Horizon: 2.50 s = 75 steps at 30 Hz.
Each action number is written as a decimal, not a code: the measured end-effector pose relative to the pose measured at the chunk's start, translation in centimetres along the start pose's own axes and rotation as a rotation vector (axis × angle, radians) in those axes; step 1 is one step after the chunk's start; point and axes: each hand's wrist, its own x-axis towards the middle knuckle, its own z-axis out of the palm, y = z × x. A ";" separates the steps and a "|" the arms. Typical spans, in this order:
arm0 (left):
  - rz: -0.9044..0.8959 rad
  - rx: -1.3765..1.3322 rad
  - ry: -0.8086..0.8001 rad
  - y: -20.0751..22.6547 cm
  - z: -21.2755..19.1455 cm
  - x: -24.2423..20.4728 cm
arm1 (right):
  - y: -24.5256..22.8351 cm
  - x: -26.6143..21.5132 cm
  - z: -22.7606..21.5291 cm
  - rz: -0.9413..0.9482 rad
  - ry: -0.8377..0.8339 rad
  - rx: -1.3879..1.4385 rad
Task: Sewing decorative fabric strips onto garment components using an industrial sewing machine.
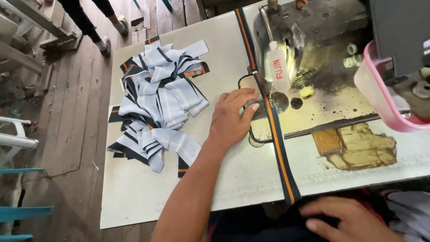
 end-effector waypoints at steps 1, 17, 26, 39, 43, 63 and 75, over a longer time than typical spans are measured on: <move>0.003 -0.003 -0.004 0.0 0.2 0.1 | 1.3 0.5 1.5 0.004 0.004 0.002; 0.086 0.218 -0.112 4.7 0.4 -3.9 | -5.4 -1.8 3.1 -0.456 0.364 0.247; 0.133 0.268 -0.089 4.7 0.6 -4.3 | -1.5 -1.7 5.3 -0.272 0.250 0.244; 0.172 0.085 -0.032 6.1 -0.7 -4.8 | 2.0 -0.5 6.9 0.024 0.039 0.600; 0.172 0.129 -0.105 6.7 -1.1 -5.3 | 0.1 -0.8 6.1 0.060 0.013 0.682; 0.234 0.394 -0.123 7.4 -1.0 -6.2 | -5.7 0.7 -4.6 -0.612 0.319 -0.111; 0.162 0.208 -0.107 7.1 -1.3 -6.2 | -6.9 4.7 -5.5 -0.770 0.375 -0.588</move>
